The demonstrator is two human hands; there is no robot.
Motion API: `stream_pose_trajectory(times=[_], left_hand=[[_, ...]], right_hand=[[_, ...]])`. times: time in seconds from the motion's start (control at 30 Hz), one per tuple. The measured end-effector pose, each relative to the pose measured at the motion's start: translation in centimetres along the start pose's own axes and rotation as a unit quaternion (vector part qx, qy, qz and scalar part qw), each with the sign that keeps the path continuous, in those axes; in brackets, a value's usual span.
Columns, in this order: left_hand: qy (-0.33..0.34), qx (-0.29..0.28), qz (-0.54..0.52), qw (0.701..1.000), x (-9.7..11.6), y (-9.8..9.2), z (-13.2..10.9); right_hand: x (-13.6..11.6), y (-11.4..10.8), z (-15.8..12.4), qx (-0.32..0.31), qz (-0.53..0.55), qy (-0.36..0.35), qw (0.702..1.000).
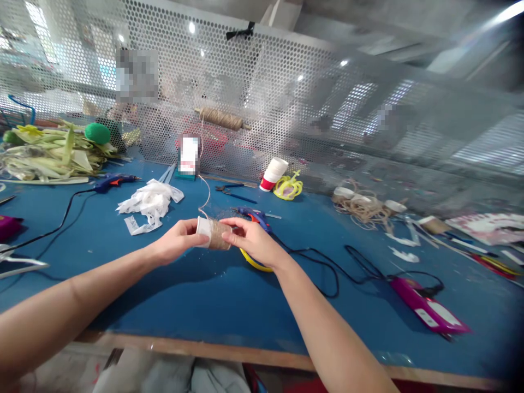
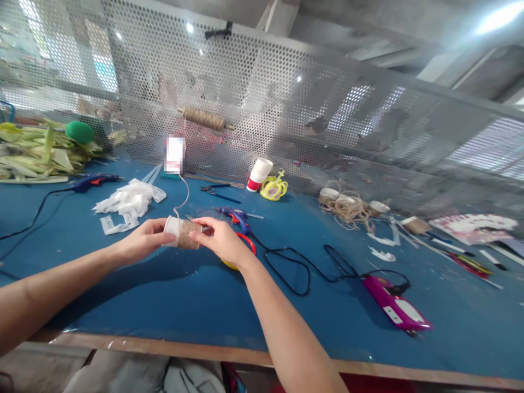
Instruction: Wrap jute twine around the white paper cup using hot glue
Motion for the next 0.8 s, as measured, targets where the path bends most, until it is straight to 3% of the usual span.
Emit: stream_pose_trajectory(times=[0.33, 0.47, 0.67, 0.73, 0.8], left_hand=[[-0.006, 0.043, 0.043, 0.998, -0.3, -0.8, 0.1], [-0.018, 0.048, 0.007, 0.999, -0.5, -1.0, 0.2], [-0.064, 0.124, 0.011, 0.99, -1.7, -2.8, 0.3], [-0.064, 0.137, 0.045, 0.987, -1.7, -3.1, 0.3], [-0.062, 0.141, 0.075, 0.985, -1.6, -3.2, 0.4]], right_hand=[[0.2, -0.1, 0.3, 0.021, -0.064, -0.044, 0.997], [0.5, 0.2, 0.3, 0.019, -0.069, -0.05, 0.996], [0.6, 1.1, 0.4, 0.019, -0.108, -0.078, 0.991], [1.0, 0.1, 0.9, 0.027, -0.116, -0.068, 0.991], [2.0, -3.1, 1.4, 0.092, -0.162, -0.022, 0.982]])
Point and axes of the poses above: each hand's wrist, its own z-axis towards the middle knuckle, its own y-axis out of the palm, x = y × z, the point moved 10 cm from there along z, towards the middle knuckle, and after that the axes turned 5 degrees about -y, right-handed, at the moved point
